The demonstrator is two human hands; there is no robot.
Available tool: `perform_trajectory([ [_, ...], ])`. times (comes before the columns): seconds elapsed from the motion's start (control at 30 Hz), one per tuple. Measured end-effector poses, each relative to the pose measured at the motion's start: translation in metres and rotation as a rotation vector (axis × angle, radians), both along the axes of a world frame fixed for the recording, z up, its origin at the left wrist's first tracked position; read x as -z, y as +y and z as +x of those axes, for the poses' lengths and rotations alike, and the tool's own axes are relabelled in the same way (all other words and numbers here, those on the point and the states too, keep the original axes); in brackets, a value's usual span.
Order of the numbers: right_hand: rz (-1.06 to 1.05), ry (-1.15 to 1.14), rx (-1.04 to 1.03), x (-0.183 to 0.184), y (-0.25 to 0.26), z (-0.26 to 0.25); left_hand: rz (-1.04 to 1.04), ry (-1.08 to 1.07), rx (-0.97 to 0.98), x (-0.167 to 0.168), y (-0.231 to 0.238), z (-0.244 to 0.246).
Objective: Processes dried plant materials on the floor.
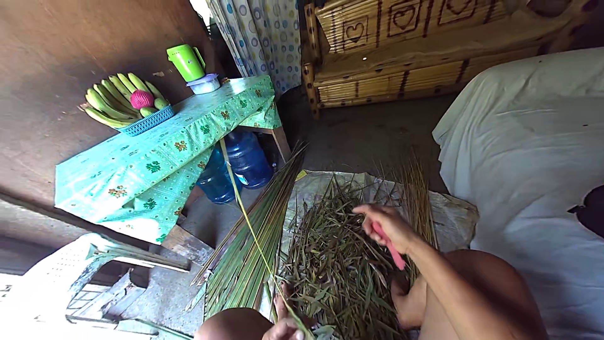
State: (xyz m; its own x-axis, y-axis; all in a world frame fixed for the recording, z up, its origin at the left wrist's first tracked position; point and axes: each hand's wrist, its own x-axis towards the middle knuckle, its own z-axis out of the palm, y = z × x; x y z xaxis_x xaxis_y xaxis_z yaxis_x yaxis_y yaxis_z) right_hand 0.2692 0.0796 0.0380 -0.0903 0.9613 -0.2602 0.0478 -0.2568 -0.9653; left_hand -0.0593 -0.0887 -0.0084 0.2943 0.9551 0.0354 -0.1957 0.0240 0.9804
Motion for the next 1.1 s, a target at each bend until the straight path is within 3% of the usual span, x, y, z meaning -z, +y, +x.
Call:
perform_trajectory([
  [0.1, -0.080, -0.117, -0.437, 0.002, -0.019, -0.028, 0.146, 0.060, -0.287, 0.000, 0.024, 0.027],
  [0.2, -0.150, -0.110, -0.690, 0.010, -0.038, -0.055, 0.222, -0.002, -0.460, -0.001, 0.043, 0.048],
  [0.3, -0.311, 0.152, -0.675, 0.021, -0.049, -0.071, 0.253, -0.006, -0.533, 0.004, 0.053, 0.065],
  [0.4, -0.422, 0.411, -0.448, 0.028, -0.049, -0.081, 0.220, 0.129, -0.593, 0.016, 0.052, 0.073],
  [0.5, -0.411, 0.431, -0.280, 0.031, -0.040, -0.081, -0.052, 0.200, -0.463, 0.013, 0.033, 0.085],
  [0.63, -0.405, 0.300, -0.110, 0.036, -0.028, -0.076, -0.380, 0.120, 0.021, -0.008, 0.002, 0.090],
  [0.7, -0.412, 0.292, -0.083, 0.039, -0.027, -0.074, -0.331, 0.094, 0.118, -0.019, -0.018, 0.085],
  [0.73, -0.408, 0.284, -0.095, 0.039, -0.027, -0.073, -0.136, 0.165, 0.040, -0.022, -0.027, 0.080],
  [0.8, -0.403, 0.240, -0.149, 0.040, -0.029, -0.072, 0.323, 0.530, -0.276, -0.020, -0.033, 0.060],
  [0.87, -0.404, 0.172, -0.202, 0.041, -0.031, -0.073, 0.578, 0.918, -0.505, -0.016, -0.028, 0.033],
  [0.97, -0.383, 0.127, -0.257, 0.042, -0.031, -0.079, 0.629, 1.243, -0.550, -0.010, -0.030, 0.010],
  [1.1, -0.367, 0.094, -0.295, 0.044, -0.032, -0.084, 0.491, 1.418, -0.292, 0.007, -0.033, 0.005],
])
